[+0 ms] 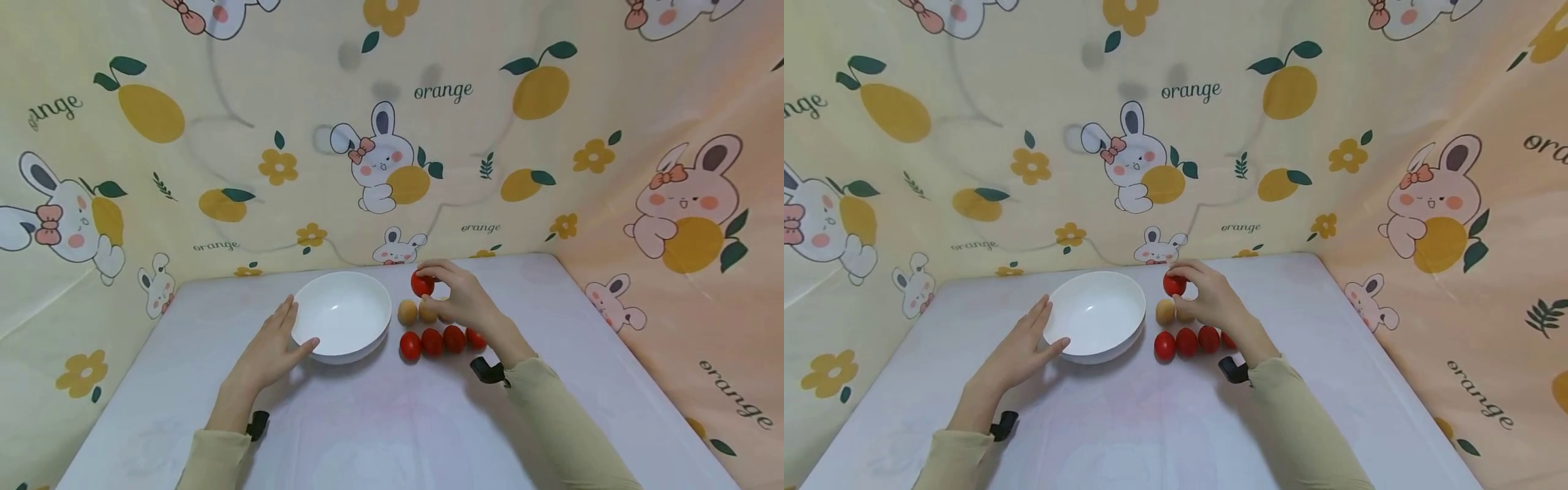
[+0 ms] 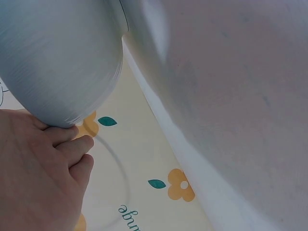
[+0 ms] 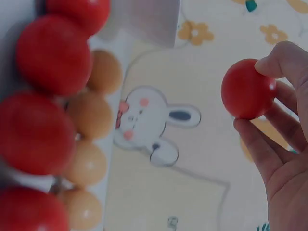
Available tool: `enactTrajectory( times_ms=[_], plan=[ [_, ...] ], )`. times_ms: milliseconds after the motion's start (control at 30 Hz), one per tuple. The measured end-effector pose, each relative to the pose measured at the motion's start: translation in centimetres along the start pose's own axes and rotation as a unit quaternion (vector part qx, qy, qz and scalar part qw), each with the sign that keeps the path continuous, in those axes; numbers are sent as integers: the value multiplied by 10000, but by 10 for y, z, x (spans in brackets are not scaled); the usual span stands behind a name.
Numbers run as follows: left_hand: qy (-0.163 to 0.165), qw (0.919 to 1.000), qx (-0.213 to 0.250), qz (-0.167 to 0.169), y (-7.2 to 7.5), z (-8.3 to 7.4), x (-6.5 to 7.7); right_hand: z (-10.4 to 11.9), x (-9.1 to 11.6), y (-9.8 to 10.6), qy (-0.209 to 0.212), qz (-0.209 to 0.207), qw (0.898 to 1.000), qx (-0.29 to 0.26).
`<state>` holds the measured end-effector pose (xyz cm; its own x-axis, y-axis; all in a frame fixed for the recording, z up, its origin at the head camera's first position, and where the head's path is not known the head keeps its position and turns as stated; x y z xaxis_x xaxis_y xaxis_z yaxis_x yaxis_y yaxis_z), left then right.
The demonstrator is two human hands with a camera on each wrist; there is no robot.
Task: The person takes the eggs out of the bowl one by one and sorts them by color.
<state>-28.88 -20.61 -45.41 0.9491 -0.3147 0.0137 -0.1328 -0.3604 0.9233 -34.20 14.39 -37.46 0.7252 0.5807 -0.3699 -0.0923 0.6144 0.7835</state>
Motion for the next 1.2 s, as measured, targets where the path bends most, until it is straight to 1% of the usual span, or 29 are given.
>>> enactTrajectory(
  times_ms=[100, 167, 333, 467, 633, 767, 900, 1067, 1200],
  plan=[
    [16, 10000, -2, 8, -1, 1, 1, -9, 10, 6, -52, 20, 10000, 28],
    [-2, 10000, -31, -4, -1, 1, 0, -14, 16, 11, -16, 14, 10000, 70],
    [-3, 10000, -42, -20, -1, 1, 0, -29, 30, 24, 88, -11, 9994, 325],
    [27, 10000, -46, -28, 0, 1, -1, -41, 41, 32, 67, -60, 9985, 535],
    [30, 10000, -55, -35, 1, 0, -1, -59, 57, 38, -28, -92, 9968, 797],
    [65, 10000, -63, -21, 0, 1, 0, -72, 70, 42, -155, -41, 9962, 857],
    [115, 9999, -62, -15, 0, 3, 1, -83, 81, 46, -114, 1, 9949, 1000],
    [87, 9999, -70, -41, 0, 2, -1, -94, 97, 54, 30, -129, 9938, 1108],
    [54, 9999, -78, -48, 0, 1, -1, -103, 110, 56, -88, -73, 9927, 1198]
  ],
)
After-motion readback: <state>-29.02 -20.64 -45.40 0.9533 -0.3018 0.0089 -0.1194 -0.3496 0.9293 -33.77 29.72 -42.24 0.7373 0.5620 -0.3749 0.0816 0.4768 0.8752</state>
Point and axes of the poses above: each hand's wrist, its own x-axis away from the middle knuckle, its own y-axis out of the back of the hand, z = x × y, the point moved 6 cm from there along -x, towards the middle knuckle, and after that the axes turned 9 degrees about z, right-handed, at the moved point
